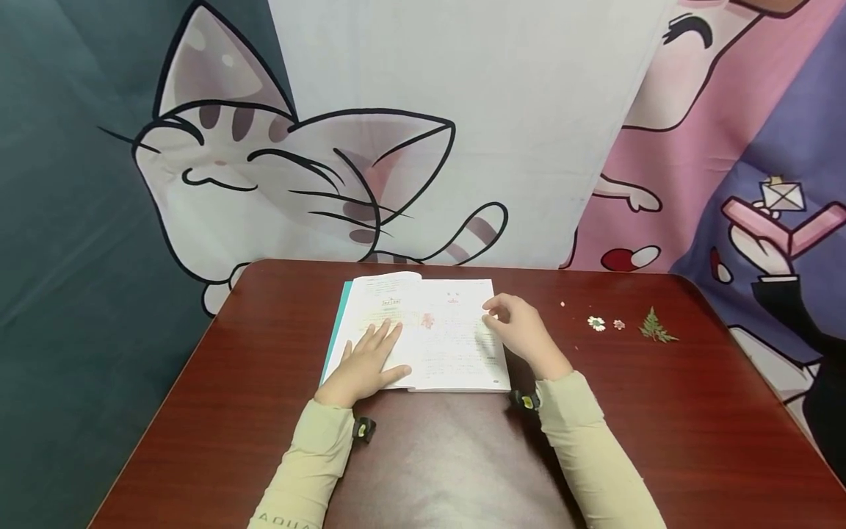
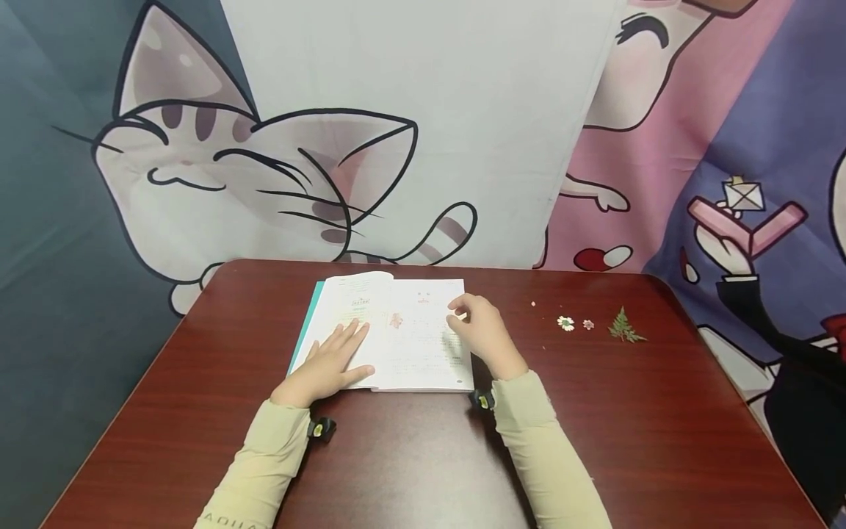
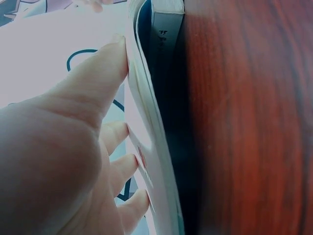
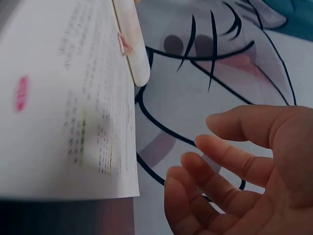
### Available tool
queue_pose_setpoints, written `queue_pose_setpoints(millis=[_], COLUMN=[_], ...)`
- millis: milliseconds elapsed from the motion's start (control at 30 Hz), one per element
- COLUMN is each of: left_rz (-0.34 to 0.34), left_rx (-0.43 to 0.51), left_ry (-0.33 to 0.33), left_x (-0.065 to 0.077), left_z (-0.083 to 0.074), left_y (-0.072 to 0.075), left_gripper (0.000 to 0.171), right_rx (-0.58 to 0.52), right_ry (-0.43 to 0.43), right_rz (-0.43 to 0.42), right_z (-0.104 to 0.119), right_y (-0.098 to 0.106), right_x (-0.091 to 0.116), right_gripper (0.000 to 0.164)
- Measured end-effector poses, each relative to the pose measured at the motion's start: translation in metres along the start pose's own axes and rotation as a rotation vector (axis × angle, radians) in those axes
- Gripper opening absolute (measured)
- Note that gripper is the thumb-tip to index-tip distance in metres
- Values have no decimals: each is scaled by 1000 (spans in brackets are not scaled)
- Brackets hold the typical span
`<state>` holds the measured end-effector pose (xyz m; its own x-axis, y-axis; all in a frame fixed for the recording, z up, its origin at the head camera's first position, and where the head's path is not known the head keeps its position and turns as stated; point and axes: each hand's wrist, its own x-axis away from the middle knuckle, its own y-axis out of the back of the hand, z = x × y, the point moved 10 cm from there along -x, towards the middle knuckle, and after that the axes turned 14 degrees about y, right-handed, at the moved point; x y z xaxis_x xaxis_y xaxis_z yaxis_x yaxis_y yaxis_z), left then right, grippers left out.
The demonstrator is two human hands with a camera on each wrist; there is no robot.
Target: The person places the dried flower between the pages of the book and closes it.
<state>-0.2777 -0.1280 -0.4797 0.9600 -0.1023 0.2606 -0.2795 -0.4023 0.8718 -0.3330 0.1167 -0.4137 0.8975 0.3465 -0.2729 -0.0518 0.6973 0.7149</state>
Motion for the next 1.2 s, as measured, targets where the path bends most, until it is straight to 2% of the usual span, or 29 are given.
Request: queue_pose_setpoints(millis=[267, 433, 533, 667, 800, 1200], left_rz=[-10, -8, -13, -8, -4, -2], left_rx=[0, -1, 6, 18, 14, -2], left_ry=[-9, -5, -9, -12, -9, -10], left_x=[1, 2, 3, 4, 3, 2], left_z=[-2, -1, -2, -4, -5, -3], left_y=[1, 2, 2, 3, 3, 2], left_gripper=[80, 80, 80, 80, 80, 80], right_rx=[27, 82, 144, 211, 245, 282], right_ry=[235, 369, 421, 411, 348, 345], right_rz=[82, 193, 261, 339, 394, 378], right_z=[23, 34, 39, 38, 31, 32], right_y=[-6, -19, -26, -34, -41, -41], right_x=[22, 34, 40, 44, 47, 46], right_gripper=[17, 27, 36, 46, 52, 47])
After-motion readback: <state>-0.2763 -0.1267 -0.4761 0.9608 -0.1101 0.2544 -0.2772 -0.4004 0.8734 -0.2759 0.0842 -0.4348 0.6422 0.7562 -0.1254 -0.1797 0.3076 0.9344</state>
